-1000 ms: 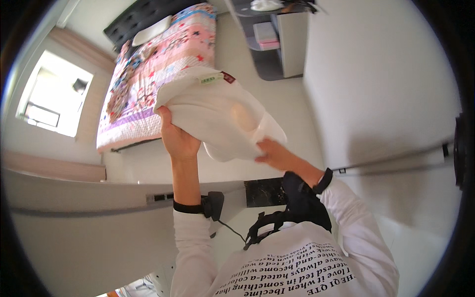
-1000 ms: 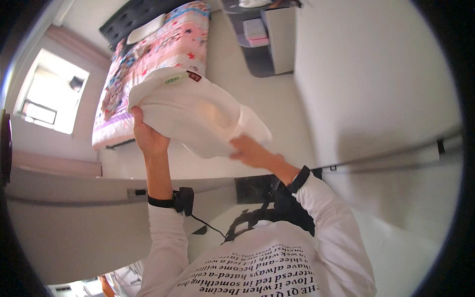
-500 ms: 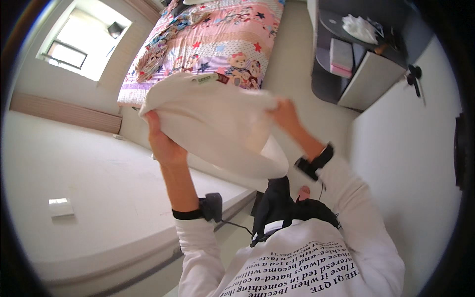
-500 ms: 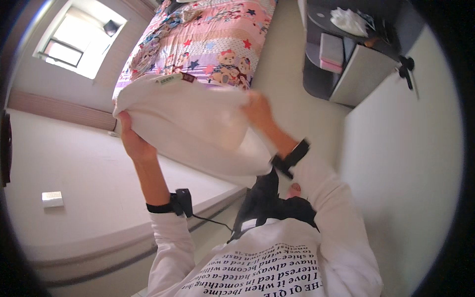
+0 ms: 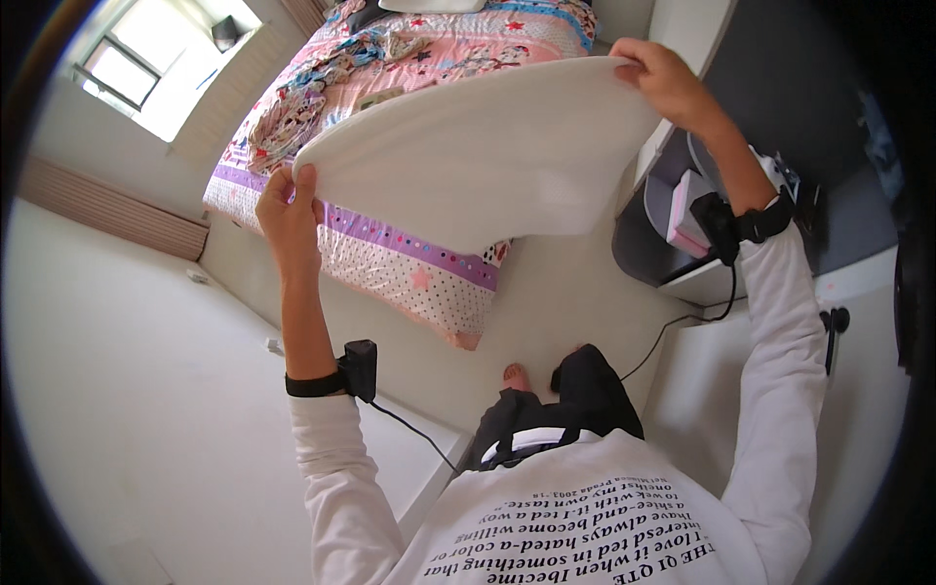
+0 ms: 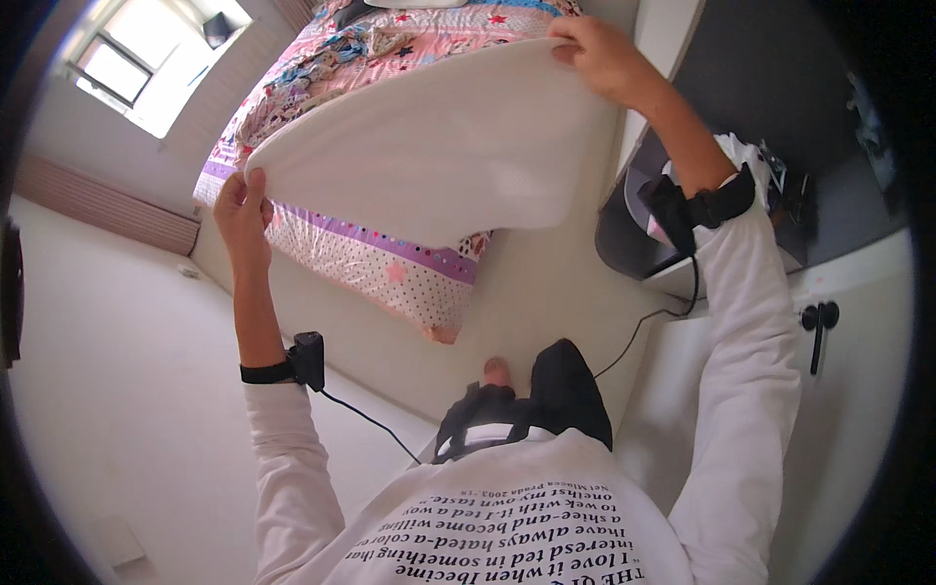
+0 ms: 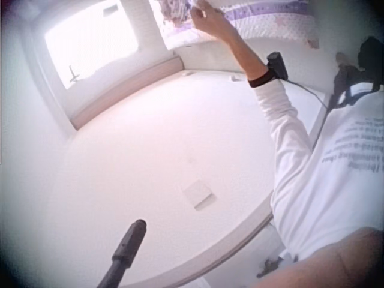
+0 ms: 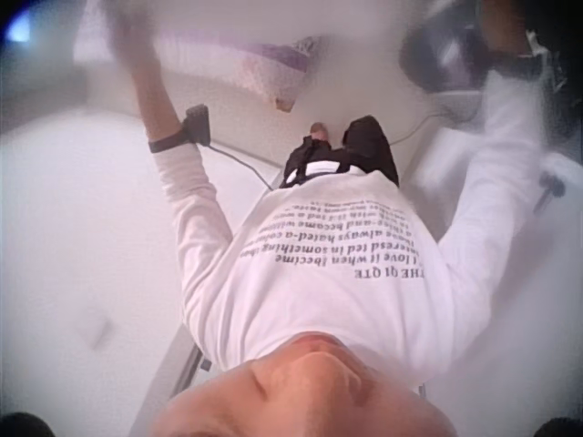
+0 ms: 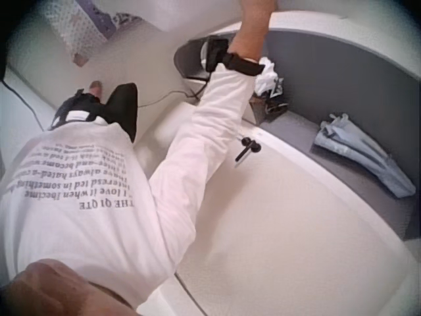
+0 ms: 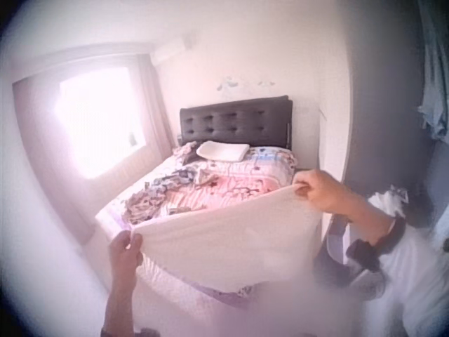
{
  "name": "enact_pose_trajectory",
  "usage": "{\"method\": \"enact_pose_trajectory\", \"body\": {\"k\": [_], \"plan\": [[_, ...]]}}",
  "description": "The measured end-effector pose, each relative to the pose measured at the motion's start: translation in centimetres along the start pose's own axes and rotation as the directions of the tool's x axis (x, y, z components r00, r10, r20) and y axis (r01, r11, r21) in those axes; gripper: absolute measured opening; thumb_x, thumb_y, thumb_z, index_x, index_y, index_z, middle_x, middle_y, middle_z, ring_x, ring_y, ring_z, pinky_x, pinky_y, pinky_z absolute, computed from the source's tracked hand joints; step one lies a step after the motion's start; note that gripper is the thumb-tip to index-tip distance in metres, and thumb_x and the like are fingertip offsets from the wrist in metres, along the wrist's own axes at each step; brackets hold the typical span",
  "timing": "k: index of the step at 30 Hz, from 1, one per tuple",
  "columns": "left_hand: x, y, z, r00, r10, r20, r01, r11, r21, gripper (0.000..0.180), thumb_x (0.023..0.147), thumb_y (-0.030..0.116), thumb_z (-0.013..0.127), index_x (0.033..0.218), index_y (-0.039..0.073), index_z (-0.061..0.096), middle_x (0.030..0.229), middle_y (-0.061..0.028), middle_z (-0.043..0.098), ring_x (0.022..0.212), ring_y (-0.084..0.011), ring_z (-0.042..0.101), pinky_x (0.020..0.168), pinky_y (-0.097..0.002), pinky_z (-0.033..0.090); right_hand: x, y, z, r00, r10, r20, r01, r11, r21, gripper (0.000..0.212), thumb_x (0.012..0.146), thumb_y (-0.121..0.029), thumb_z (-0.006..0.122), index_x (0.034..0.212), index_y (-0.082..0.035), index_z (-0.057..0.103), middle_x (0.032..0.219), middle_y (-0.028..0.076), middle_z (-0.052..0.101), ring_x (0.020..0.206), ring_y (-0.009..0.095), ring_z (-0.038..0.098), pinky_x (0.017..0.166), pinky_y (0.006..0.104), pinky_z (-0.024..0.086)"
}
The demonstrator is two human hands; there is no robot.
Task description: The person inserts a white pillow into a white pillowcase on a bed. They align the corners, push the pillow inside, and smooth the fabric before zipping the case closed.
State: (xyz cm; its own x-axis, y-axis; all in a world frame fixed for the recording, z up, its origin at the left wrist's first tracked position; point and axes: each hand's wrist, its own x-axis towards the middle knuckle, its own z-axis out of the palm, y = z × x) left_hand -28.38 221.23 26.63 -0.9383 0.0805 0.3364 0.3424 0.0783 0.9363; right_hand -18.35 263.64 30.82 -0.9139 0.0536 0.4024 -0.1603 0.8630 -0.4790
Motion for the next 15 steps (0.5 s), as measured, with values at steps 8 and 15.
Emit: {"method": "enact_pose_trajectory", "body": {"k": [8,15], "plan": [[10.5,-0.9,9.2,1.0,0.005,-0.002,-0.005,0.971,-0.24,0.019,0.096,0.015,0.05,0.091,-0.003,0.049,0.092,-0.0158,0.062,0.087,-0.0281,0.068,0.077,-0.0287,0.058,11.2,9.0,-3.2,0.993,-0.085,-0.085,0.072,0.987,-0.142,0.011,0.091,-0.011,0.052,0.088,-0.001,0.051,0.07,0.011,0.05,0.066,0.014,0.046,0.066,0.0268,0.041],[17.3,-2.1,12.7,0.994,-0.08,-0.076,0.066,0.982,-0.175,0.016,0.096,0.013,0.049,0.095,-0.003,0.051,0.096,-0.0152,0.061,0.088,-0.0248,0.067,0.079,-0.0302,0.057,18.8,12.6,-2.9,0.959,0.175,0.225,-0.236,0.931,0.28,0.013,0.09,-0.014,0.058,0.087,-0.002,0.058,0.081,0.004,0.054,0.074,0.015,0.058,0.058,0.0303,0.054]]}}
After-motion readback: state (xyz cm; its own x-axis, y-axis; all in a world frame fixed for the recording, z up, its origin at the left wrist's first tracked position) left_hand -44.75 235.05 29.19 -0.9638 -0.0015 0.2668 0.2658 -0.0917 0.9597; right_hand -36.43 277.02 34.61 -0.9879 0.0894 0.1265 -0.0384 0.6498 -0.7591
